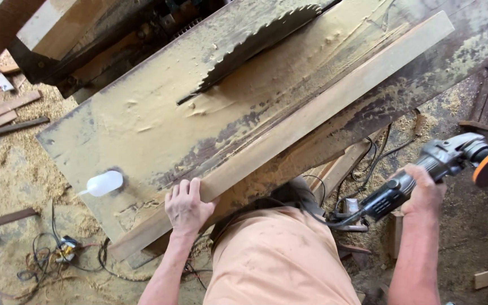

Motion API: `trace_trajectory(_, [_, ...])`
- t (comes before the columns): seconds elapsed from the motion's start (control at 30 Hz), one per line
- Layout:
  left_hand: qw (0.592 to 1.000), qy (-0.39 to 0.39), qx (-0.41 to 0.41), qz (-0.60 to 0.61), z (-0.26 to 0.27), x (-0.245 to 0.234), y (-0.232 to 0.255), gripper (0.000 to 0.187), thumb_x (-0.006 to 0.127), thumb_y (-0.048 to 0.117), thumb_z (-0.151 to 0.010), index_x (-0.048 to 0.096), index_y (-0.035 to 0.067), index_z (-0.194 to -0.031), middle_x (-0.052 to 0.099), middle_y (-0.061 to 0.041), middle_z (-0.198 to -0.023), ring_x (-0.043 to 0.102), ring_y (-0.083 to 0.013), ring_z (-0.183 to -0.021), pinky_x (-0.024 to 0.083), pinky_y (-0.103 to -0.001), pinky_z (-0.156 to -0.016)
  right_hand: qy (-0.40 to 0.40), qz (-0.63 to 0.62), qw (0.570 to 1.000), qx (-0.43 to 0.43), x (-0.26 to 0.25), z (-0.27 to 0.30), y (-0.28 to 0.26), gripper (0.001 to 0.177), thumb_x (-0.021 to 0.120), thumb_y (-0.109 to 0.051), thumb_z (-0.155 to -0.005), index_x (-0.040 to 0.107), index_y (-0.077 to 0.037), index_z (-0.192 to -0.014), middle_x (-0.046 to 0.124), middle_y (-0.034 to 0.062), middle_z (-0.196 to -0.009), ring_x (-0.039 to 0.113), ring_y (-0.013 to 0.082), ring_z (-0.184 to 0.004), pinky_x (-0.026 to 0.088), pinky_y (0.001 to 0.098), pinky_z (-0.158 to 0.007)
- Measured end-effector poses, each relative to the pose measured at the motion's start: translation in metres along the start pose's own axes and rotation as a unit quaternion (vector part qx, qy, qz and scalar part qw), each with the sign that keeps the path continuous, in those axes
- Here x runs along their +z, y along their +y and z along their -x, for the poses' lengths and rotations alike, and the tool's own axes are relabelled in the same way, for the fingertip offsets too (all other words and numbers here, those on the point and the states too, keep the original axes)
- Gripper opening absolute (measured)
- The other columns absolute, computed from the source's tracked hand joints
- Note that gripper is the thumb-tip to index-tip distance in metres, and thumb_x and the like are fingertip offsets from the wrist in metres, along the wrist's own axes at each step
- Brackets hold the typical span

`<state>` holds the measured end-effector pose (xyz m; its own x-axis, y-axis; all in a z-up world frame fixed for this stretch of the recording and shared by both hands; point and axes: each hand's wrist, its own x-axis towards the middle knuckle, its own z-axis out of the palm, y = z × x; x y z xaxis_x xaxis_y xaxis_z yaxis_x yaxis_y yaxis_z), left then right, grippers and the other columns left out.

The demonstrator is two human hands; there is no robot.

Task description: Sanding the edge of a wooden plank with an angle grinder and applying wood glue

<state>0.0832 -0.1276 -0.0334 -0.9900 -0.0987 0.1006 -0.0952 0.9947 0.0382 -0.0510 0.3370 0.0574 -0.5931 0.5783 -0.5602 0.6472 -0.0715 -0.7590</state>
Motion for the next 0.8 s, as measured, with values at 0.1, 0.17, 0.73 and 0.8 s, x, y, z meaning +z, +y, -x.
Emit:
trace_trajectory(0.1, [0.996, -0.065, -0.048, -0.040, -0.008, -0.011, 0.011, 0.092, 0.090, 0.067, -0.050, 0.060, 0.026, -0.127, 0.062, -0.003, -0.097, 0.064, -0.0262, -0.088, 0.051, -0.041, -0.074, 0.076, -0.117, 0.987, -0.075, -0.026, -0.112, 0.058, 0.046, 0.082, -0.008, -0.068, 0.053, -0.004, -0.104, 0.070, 0.0100, -0.080, 0.073, 0.0199, -0.059, 0.063, 0.0363, -0.052])
trace_trajectory(0.17, [0.997, -0.049, -0.052, -0.035, -0.014, -0.021, 0.017, 0.100, 0.090, 0.064, -0.050, 0.057, 0.024, -0.136, 0.061, -0.004, -0.113, 0.059, -0.0258, -0.103, 0.047, -0.042, -0.087, 0.057, -0.111, 0.988, -0.089, -0.028, -0.140, 0.038, 0.047, 0.082, -0.008, -0.069, 0.054, -0.008, -0.108, 0.070, 0.0081, -0.083, 0.073, 0.0180, -0.060, 0.063, 0.0342, -0.053])
trace_trajectory(0.73, [0.984, 0.057, -0.128, 0.108, -0.011, -0.038, 0.096, 0.074, 0.041, 0.056, -0.103, 0.049, -0.006, -0.144, 0.051, -0.028, -0.147, 0.051, -0.0400, -0.137, 0.042, -0.058, -0.116, -0.085, 0.189, 0.976, -0.064, -0.004, -0.558, -0.027, 0.017, 0.075, -0.037, -0.083, 0.060, -0.030, -0.087, 0.057, -0.0143, -0.080, 0.059, 0.0007, -0.066, 0.045, 0.0235, -0.056])
trace_trajectory(0.8, [0.983, 0.085, -0.110, 0.122, -0.037, -0.039, 0.072, 0.065, 0.046, 0.047, -0.104, 0.048, -0.005, -0.144, 0.048, -0.026, -0.152, 0.044, -0.0422, -0.142, 0.039, -0.060, -0.119, -0.157, 0.214, 0.959, -0.098, 0.008, -0.585, -0.027, 0.017, 0.064, -0.038, -0.087, 0.048, -0.032, -0.084, 0.049, -0.0142, -0.081, 0.048, 0.0031, -0.066, 0.036, 0.0248, -0.057])
